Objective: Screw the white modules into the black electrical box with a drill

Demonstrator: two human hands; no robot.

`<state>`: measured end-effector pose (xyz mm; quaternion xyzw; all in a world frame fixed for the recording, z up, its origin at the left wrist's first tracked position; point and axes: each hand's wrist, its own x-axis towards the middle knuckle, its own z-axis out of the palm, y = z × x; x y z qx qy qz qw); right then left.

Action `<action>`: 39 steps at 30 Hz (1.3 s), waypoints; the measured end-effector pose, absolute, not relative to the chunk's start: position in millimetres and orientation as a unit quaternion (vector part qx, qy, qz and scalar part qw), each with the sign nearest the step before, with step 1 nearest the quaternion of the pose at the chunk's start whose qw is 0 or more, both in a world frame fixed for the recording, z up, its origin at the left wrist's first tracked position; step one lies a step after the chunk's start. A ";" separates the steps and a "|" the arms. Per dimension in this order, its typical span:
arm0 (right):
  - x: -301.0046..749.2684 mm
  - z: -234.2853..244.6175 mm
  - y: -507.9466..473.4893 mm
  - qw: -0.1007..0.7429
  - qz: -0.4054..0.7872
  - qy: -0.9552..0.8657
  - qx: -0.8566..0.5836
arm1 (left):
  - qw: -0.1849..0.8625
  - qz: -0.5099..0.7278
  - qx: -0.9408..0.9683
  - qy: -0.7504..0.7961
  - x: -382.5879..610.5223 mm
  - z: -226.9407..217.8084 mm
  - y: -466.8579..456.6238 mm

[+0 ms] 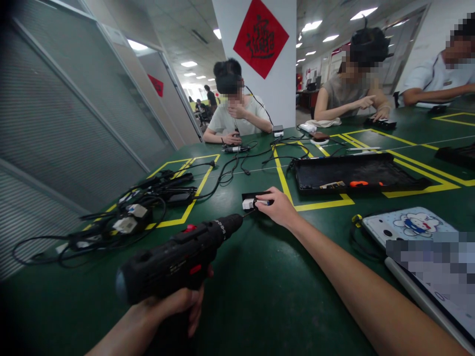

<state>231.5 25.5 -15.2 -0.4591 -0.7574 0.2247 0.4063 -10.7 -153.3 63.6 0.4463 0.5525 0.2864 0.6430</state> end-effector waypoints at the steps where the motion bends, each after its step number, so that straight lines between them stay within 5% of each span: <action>1: 231.4 -15.8 25.7 0.409 0.225 -0.757 -0.458 | 0.643 0.287 0.444 0.554 -10.7 62.8 -152.8; 39: 231.3 -20.6 29.4 0.431 0.240 -0.748 -0.444 | 0.641 0.289 0.440 0.558 -6.5 68.4 -147.1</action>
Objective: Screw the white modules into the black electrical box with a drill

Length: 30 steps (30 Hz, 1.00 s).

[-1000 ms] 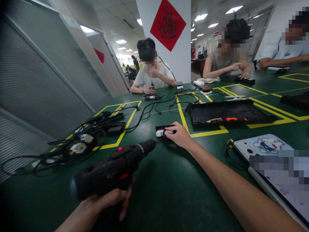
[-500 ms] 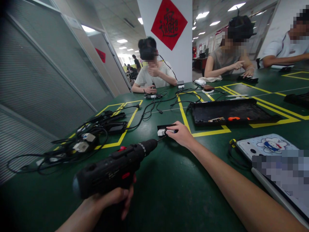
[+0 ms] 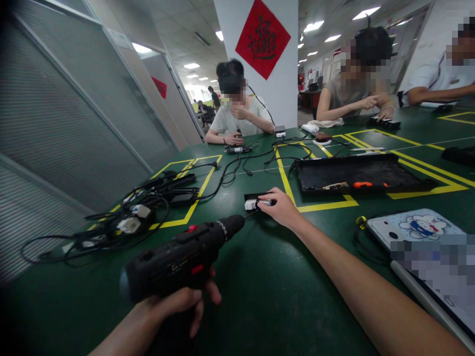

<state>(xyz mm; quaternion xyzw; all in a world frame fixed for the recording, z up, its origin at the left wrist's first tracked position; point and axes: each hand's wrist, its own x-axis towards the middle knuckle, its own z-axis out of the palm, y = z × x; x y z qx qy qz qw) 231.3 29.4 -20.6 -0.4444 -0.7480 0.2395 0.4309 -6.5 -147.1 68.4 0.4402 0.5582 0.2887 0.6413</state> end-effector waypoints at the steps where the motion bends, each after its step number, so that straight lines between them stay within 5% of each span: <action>1: 231.0 -21.4 29.8 0.432 0.241 -0.747 -0.444 | 0.640 0.292 0.438 0.560 -6.5 73.2 -149.2; 30: 228.8 -24.3 29.5 0.419 0.193 -0.765 -0.450 | 0.625 0.293 0.454 0.564 -5.2 77.7 -154.2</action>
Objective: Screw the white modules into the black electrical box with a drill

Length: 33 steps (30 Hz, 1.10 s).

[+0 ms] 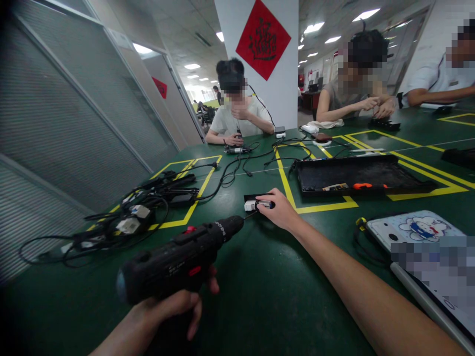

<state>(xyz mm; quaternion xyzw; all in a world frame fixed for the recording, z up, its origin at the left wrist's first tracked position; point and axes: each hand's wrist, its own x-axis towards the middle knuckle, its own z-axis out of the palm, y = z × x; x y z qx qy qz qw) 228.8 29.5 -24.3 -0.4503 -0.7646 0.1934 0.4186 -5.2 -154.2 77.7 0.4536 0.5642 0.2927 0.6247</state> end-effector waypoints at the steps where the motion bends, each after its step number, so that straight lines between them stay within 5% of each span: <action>1: 228.9 -24.6 29.6 0.417 0.196 -0.765 -0.450 | 0.625 0.295 0.454 0.562 -5.0 77.7 -154.0; 21: 229.1 -20.7 26.4 0.417 0.204 -0.766 -0.445 | 0.635 0.305 0.416 0.575 -9.4 65.7 -149.1; 27: 229.2 -17.2 24.5 0.408 0.213 -0.764 -0.452 | 0.628 0.208 0.380 0.647 -7.1 46.1 -132.1; 33: 229.7 -18.9 26.1 0.413 0.212 -0.764 -0.448 | 0.636 0.317 0.419 0.565 -10.2 63.3 -150.8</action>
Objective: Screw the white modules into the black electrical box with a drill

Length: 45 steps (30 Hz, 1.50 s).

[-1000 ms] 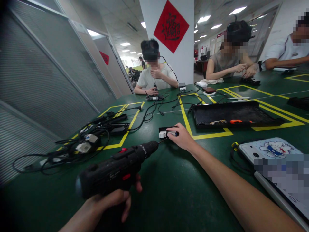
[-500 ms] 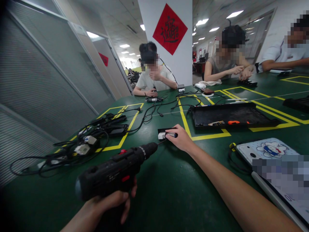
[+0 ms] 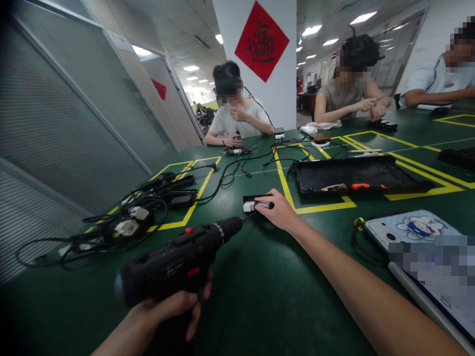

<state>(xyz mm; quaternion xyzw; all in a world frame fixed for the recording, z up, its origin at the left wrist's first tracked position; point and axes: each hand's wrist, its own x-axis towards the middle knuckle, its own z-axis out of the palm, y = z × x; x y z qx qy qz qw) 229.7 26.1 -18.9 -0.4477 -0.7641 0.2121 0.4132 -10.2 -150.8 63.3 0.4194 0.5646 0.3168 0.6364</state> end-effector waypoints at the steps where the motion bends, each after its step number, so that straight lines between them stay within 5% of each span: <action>1: 229.8 -19.0 26.4 0.414 0.213 -0.764 -0.447 | 0.633 0.319 0.432 0.558 -9.9 67.4 -153.5; 45: 231.1 -17.3 27.6 0.397 0.221 -0.769 -0.449 | 0.618 0.308 0.408 0.597 -2.2 78.2 -155.2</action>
